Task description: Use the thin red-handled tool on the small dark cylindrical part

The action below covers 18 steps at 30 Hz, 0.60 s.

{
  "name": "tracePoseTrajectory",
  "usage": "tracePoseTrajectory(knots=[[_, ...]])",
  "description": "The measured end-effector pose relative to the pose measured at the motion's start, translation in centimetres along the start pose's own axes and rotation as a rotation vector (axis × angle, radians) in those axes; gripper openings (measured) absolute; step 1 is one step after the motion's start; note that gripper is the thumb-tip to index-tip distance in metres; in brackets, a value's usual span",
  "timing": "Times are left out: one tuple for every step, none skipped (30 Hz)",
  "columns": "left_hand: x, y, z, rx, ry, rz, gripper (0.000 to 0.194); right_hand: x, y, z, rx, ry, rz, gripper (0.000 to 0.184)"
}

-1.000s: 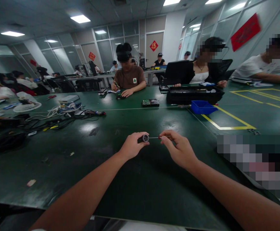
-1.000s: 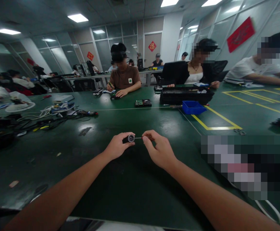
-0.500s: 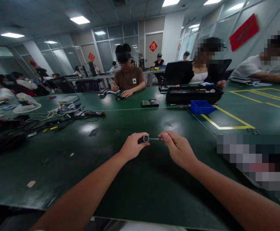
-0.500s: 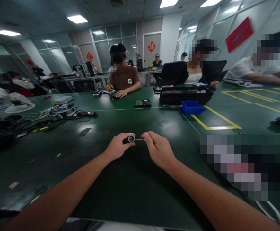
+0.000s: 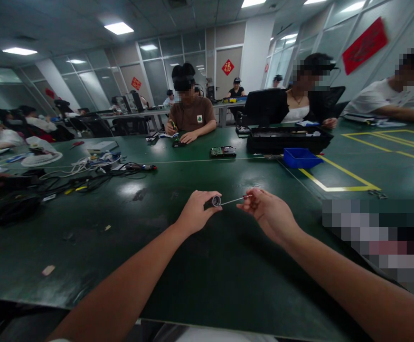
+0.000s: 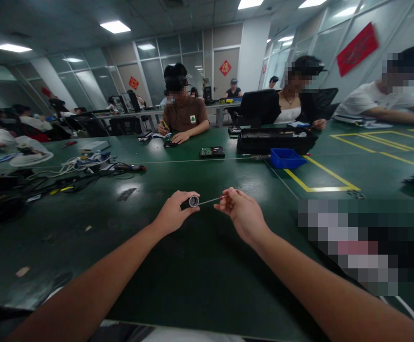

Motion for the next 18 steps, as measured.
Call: tracePoseTrajectory(knots=[[0.0,0.0,-0.1,-0.002,0.013,-0.005,0.031,0.1,0.0,-0.1,-0.01,0.014,-0.004,0.022],[0.0,0.0,-0.1,-0.001,0.022,-0.007,0.031,0.2,0.0,-0.2,-0.032,0.007,-0.025,0.022],[0.1,0.0,-0.1,0.0,0.029,-0.008,0.031,0.5,-0.1,-0.4,-0.058,-0.021,-0.057,0.022],[0.1,0.0,-0.1,0.002,0.034,-0.006,0.031,0.7,-0.3,-0.5,-0.073,-0.071,-0.09,0.024],[0.1,0.0,0.0,0.003,0.038,0.0,0.031,0.9,-0.4,-0.4,-0.076,-0.136,-0.122,0.025],[0.1,0.0,0.1,0.003,0.039,0.009,0.031,1.1,-0.6,-0.3,-0.072,-0.209,-0.152,0.027],[0.1,0.0,0.2,0.003,0.04,0.017,0.031,1.3,-0.8,-0.1,-0.064,-0.283,-0.181,0.028],[0.0,0.0,0.3,0.003,0.039,0.022,0.031,1.6,-1.0,0.0,-0.056,-0.349,-0.211,0.029],[0.1,0.0,0.3,0.003,0.036,0.022,0.031,1.8,-1.1,0.2,-0.05,-0.401,-0.239,0.029],[0.1,0.0,0.4,0.003,0.034,0.018,0.032,1.9,-1.2,0.3,-0.048,-0.437,-0.263,0.028],[0.2,0.0,0.4,0.006,0.033,0.011,0.033,2.1,-1.4,0.4,-0.049,-0.458,-0.282,0.028],[0.2,-0.1,0.4,0.008,0.033,0.002,0.033,2.2,-1.4,0.4,-0.05,-0.465,-0.295,0.028],[0.2,-0.1,0.4,0.01,0.035,-0.004,0.033,2.3,-1.5,0.4,-0.051,-0.465,-0.304,0.028],[0.2,-0.1,0.4,0.012,0.036,-0.006,0.033,2.3,-1.5,0.4,-0.051,-0.465,-0.306,0.028],[0.2,-0.1,0.4,0.016,0.037,-0.004,0.033,2.3,-1.6,0.3,-0.054,-0.468,-0.306,0.028],[0.2,-0.1,0.5,0.017,0.036,-0.001,0.032,2.3,-1.6,0.3,-0.058,-0.476,-0.304,0.028],[0.2,-0.1,0.5,0.017,0.033,0.001,0.032,2.2,-1.6,0.2,-0.063,-0.487,-0.303,0.028],[0.3,-0.1,0.6,0.017,0.028,0.002,0.033,2.2,-1.6,0.2,-0.067,-0.501,-0.302,0.028]])
Point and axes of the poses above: each hand's wrist, its own y-axis towards the middle knuckle, its own z-axis out of the palm, x = y × z, the point moved 7 cm from there along y, towards the middle knuckle, and after that the axes turned 2 degrees about x, right-handed, at the moved point
